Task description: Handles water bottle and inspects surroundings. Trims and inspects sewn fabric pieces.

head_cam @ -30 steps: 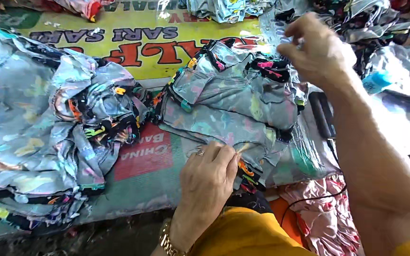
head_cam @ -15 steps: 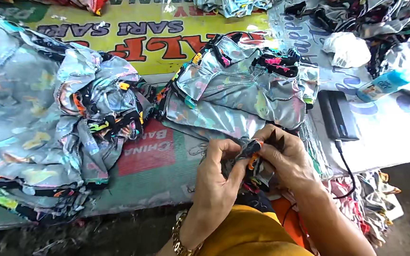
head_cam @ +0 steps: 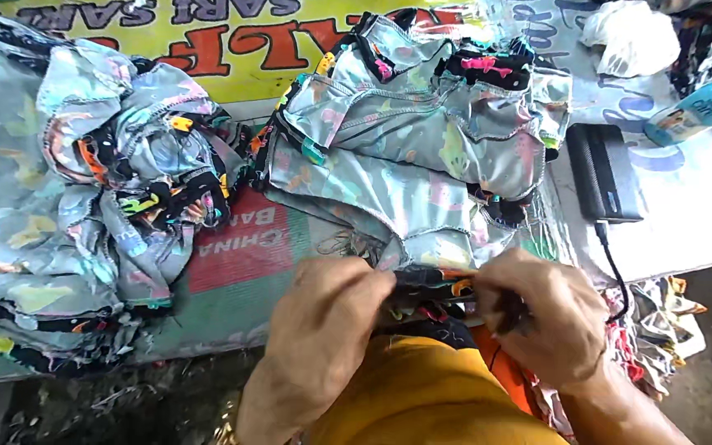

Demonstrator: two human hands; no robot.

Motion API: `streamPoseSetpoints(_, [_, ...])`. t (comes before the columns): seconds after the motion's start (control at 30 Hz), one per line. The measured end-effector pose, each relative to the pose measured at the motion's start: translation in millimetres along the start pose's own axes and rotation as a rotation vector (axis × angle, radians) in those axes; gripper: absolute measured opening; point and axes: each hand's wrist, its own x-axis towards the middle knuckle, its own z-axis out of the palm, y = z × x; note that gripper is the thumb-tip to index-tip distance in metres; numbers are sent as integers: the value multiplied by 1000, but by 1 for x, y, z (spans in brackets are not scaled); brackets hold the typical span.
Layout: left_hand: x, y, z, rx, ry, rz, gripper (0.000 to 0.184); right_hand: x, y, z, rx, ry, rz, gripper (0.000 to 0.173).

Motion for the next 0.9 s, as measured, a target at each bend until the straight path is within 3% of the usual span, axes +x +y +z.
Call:
streamPoseSetpoints(0.1, [-11,-10,-2,134,-232,104,15,-9,1,7,-77,-190,-4,12])
streamPoseSetpoints(0.2, [-17,-16,9,159,-334,-1,19,-11,4,16,-146,-338,41,15])
streamPoseSetpoints(0.33, [-9,-6,17,175,-268,-152,42,-5,7,9,-101,-412,49,18])
streamPoseSetpoints(0.47, [1,-1,32,402,-235,-98,41,12,7,-8,-3,-425,7,25])
streamPoseSetpoints(0.57, [3,0,35,462,-246,-52,36,30,-5,-11,411,-226,33,26])
streamPoseSetpoints(0.67, [1,1,35,452,-206,-74,34,45,-12,14,802,-176,165,22])
streamPoseSetpoints(0.77, [-7,4,39,431,-157,-100,28,44,2,45,770,-237,320,19])
streamPoseSetpoints(0.9, [-20,7,37,471,-104,-43,16,32,7,44,685,-308,283,17])
